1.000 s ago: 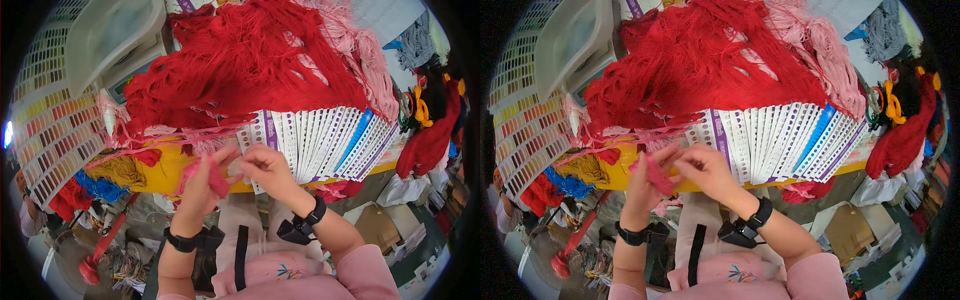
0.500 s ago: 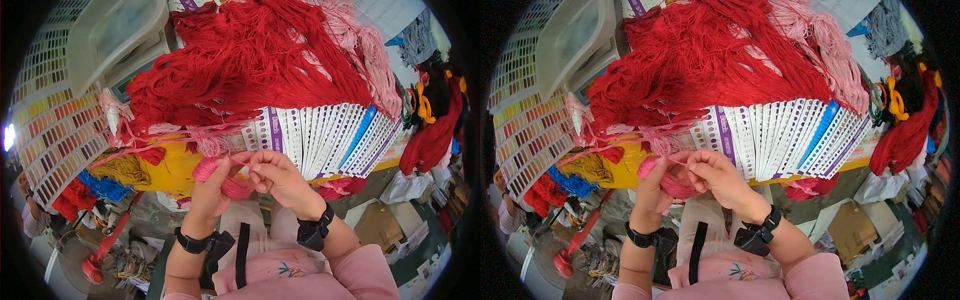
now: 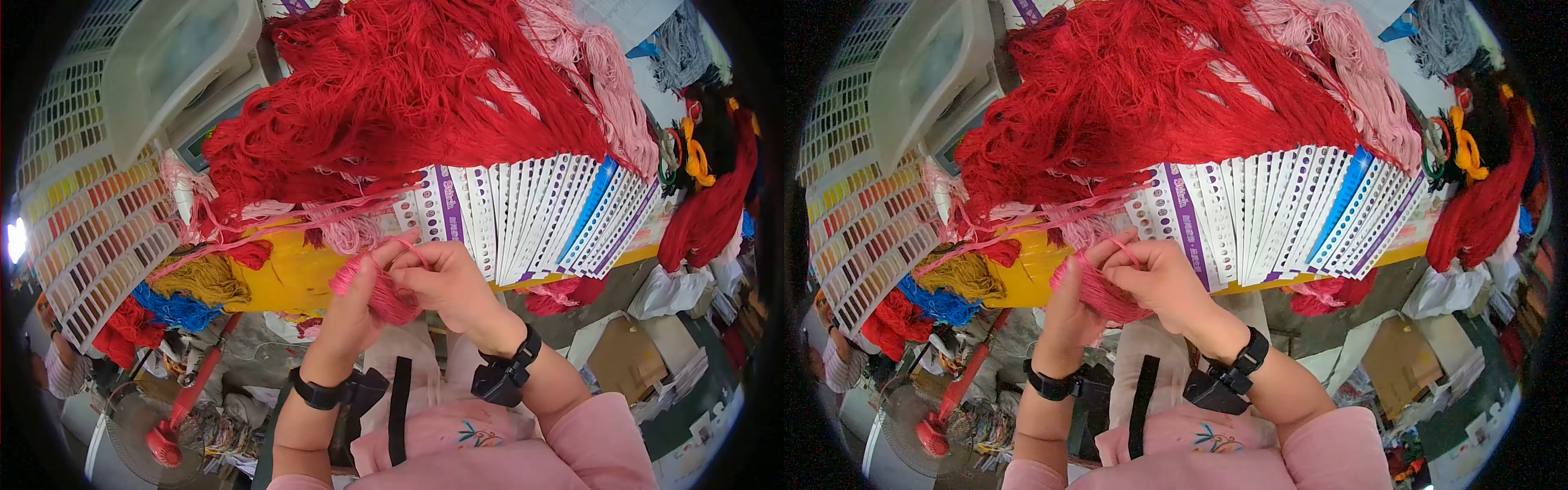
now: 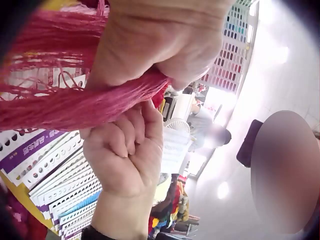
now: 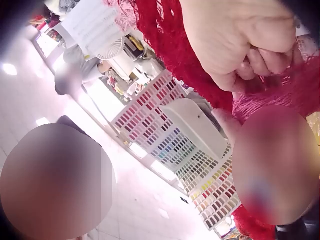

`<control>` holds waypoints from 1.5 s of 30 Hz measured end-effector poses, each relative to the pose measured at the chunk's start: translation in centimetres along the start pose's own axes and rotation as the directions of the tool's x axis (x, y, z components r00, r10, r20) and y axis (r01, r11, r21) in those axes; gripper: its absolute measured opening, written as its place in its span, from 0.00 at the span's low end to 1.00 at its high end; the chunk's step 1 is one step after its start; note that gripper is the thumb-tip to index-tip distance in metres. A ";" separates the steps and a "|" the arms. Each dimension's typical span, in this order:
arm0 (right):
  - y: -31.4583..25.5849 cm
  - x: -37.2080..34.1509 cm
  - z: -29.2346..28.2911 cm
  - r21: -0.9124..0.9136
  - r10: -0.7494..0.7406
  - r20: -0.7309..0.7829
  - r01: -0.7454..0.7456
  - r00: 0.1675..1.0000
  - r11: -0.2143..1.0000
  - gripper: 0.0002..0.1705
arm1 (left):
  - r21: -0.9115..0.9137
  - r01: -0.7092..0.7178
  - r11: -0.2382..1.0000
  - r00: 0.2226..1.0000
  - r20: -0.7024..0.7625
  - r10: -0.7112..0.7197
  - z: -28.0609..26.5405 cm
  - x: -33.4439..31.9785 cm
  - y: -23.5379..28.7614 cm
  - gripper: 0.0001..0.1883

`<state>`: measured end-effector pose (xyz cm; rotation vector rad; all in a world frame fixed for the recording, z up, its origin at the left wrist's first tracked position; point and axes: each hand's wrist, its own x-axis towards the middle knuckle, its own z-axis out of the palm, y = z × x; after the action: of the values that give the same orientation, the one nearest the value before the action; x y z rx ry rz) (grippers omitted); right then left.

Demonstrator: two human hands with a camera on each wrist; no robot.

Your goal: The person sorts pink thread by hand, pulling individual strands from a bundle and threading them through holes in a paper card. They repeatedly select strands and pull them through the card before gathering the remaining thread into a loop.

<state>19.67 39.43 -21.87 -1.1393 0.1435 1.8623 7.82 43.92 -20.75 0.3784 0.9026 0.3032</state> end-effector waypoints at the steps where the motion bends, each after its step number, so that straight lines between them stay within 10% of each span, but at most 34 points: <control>1: -0.2 -0.1 -0.2 0.001 0.001 -0.001 -0.001 1.000 1.000 0.03 | 0.025 -0.047 0.999 0.998 -0.031 0.048 0.0 0.0 -0.1 0.29; 19: -0.8 -0.5 -0.3 -0.260 -0.063 -0.001 0.061 0.998 0.964 0.03 | -0.254 0.069 0.965 0.997 0.053 -0.058 -0.9 0.1 0.2 0.23; 25: -0.5 -0.6 -0.9 -0.145 -0.148 0.018 0.149 0.989 0.978 0.04 | 0.017 -0.030 0.999 0.999 0.013 0.030 -0.4 0.0 0.1 0.24; 27: -0.5 -0.6 -1.0 -0.437 -0.150 0.058 0.160 0.987 0.885 0.04 | -0.049 -0.004 0.999 1.000 0.027 0.006 -0.4 0.1 0.0 0.22; 38: 0.7 -0.9 -1.8 -0.281 -0.404 0.049 0.401 0.913 0.872 0.02 | 0.003 -0.035 0.999 0.998 0.050 0.034 -0.7 0.6 -0.6 0.17; 40: 0.3 -1.2 -1.9 -0.136 -0.381 0.067 0.387 0.922 0.912 0.02 | -0.096 0.008 0.995 1.000 0.011 -0.007 -1.1 0.7 -0.9 0.16; 42: -1.0 -2.0 -2.9 0.111 0.143 0.282 -0.180 0.949 0.977 0.01 | -0.105 -0.014 0.994 0.998 -0.056 0.008 -0.7 0.6 -0.7 0.16; 43: -1.2 -2.1 -3.6 0.113 0.143 0.281 -0.181 0.949 0.977 0.01 | -0.112 -0.036 0.993 0.992 -0.122 0.022 -0.6 0.6 -0.6 0.16; 45: -1.7 -2.6 -5.2 -0.501 -0.463 0.219 0.506 0.859 0.702 0.02 | -0.067 0.075 0.995 0.991 -0.105 -0.082 -2.5 -0.3 0.2 0.16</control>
<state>24.71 36.05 -22.28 -1.3162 -0.7252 1.4806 5.62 44.44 -21.88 0.2699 1.0084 0.2811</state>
